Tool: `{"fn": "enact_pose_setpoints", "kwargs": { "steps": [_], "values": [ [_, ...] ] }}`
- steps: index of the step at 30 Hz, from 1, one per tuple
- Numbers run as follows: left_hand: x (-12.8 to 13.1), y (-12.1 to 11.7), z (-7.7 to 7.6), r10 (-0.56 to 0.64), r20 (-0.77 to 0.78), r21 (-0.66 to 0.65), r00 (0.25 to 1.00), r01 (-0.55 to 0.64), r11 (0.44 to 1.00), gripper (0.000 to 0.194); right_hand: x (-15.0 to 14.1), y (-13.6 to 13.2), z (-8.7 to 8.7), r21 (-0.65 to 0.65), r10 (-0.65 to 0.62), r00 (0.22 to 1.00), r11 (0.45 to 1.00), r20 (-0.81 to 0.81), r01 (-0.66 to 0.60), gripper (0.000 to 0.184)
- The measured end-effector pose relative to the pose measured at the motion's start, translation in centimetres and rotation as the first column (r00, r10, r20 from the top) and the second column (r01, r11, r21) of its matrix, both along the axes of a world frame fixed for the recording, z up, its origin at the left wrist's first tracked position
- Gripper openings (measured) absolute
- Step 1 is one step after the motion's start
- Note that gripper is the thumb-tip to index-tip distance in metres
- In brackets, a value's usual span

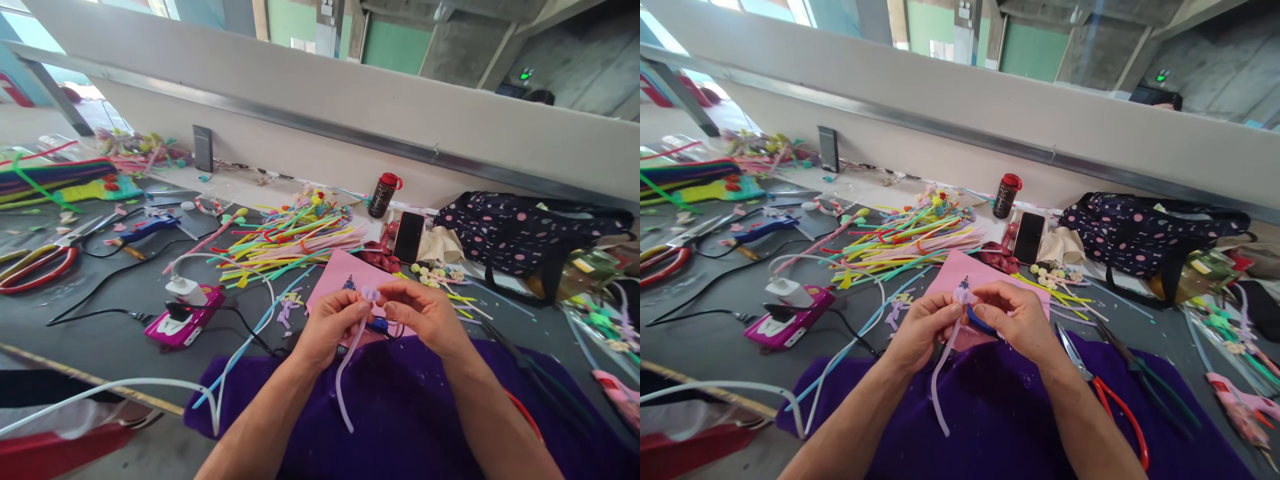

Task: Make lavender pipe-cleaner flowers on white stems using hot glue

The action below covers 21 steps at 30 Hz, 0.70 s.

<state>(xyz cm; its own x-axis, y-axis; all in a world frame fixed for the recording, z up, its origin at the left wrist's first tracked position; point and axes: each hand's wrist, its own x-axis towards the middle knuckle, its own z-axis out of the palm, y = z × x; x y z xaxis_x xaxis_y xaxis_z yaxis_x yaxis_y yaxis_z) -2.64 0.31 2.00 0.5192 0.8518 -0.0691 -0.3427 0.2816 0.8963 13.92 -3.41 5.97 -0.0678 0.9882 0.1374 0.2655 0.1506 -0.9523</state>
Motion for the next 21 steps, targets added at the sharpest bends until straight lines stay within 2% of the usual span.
{"fn": "enact_pose_setpoints", "kwargs": {
  "steps": [3, 5, 8, 11, 15, 21],
  "values": [
    [-0.3, 0.3, -0.1, -0.154, 0.072, -0.111, 0.986, 0.161, 0.981, 0.022, 0.8, 0.1, 0.0, -0.022, -0.026, 0.995, 0.999, -0.099, 0.024, 0.025],
    [-0.4, 0.2, -0.2, -0.222, 0.105, -0.14, 0.969, 0.235, 0.962, 0.023, 1.3, 0.2, 0.1, 0.005, 0.001, 0.993, 1.0, -0.118, -0.001, 0.027],
    [-0.3, 0.0, -0.3, -0.323, 0.174, -0.175, 0.93, 0.352, 0.92, 0.022, 1.8, 0.2, 0.3, 0.093, 0.136, 0.988, 0.987, -0.066, -0.13, 0.032],
    [-0.2, -0.3, -0.3, -0.404, 0.234, -0.217, 0.884, 0.452, 0.865, 0.021, 1.8, 0.1, 0.4, 0.119, 0.268, 0.963, 0.957, -0.006, -0.265, 0.042],
    [-0.2, -0.4, -0.3, -0.438, 0.289, -0.223, 0.851, 0.504, 0.834, 0.02, 1.4, -0.1, 0.5, 0.119, 0.329, 0.944, 0.936, 0.028, -0.33, 0.049],
    [-0.5, -0.2, -0.3, -0.438, 0.285, -0.197, 0.852, 0.5, 0.843, 0.021, 0.7, -0.1, -0.1, 0.099, 0.295, 0.951, 0.948, 0.09, -0.304, 0.048]
  ]
}}
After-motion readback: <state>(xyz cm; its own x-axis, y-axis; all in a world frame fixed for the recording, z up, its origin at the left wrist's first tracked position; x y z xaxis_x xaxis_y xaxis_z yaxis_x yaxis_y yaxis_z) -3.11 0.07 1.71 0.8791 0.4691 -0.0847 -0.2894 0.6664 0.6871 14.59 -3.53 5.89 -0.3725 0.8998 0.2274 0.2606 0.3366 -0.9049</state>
